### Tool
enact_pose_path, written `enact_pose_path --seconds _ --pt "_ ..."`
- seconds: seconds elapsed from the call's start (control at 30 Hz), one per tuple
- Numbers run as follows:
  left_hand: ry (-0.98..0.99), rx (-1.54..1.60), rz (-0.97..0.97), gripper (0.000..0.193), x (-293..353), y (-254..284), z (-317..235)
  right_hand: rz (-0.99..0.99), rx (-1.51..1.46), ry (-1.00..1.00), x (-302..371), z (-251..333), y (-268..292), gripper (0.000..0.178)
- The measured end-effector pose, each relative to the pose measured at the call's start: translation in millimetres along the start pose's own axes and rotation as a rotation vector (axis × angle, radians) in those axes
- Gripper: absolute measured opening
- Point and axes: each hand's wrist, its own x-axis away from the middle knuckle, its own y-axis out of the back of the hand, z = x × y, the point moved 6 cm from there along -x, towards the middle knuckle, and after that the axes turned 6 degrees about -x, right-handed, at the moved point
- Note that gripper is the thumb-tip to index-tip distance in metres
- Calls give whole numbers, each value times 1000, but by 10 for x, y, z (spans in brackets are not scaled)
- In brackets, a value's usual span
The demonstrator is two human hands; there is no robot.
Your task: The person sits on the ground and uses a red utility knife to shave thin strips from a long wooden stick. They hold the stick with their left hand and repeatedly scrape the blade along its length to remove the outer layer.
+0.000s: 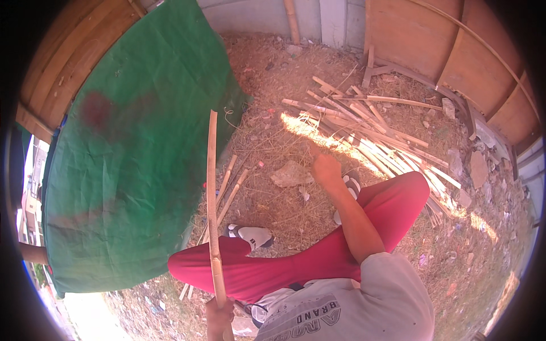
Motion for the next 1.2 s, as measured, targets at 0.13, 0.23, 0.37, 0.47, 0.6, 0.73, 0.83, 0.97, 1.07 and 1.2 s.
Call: enact_pose_path --seconds 0.13,0.23,0.37,0.47,0.6,0.73,0.83,0.97,1.07,1.2 --pt "-16 -40 -15 17 3 28 -4 -15 -66 -233 -5 -81 51 67" --pt "-50 -28 4 16 -5 33 2 -27 15 -266 59 -148 73 62" --pt "-86 -65 27 18 -10 -42 -110 106 113 -96 7 -290 -115 51" --pt "-129 -79 59 18 -38 -143 -202 89 -26 -9 54 -113 -132 45" --pt "-187 2 100 20 -101 -316 -324 48 -276 143 220 406 -32 43" --pt "-239 -206 67 29 -253 -394 -376 106 -414 264 407 703 56 42" --pt "-413 -337 -17 34 -350 -418 -382 141 -446 290 486 819 92 40" --pt "-471 -199 40 37 -399 -522 -377 179 -537 273 526 887 94 37" --pt "-426 -100 75 43 -377 -608 -423 217 -620 247 540 889 9 35" --pt "-311 132 278 53 -495 -711 -226 353 -790 212 609 887 -236 37"
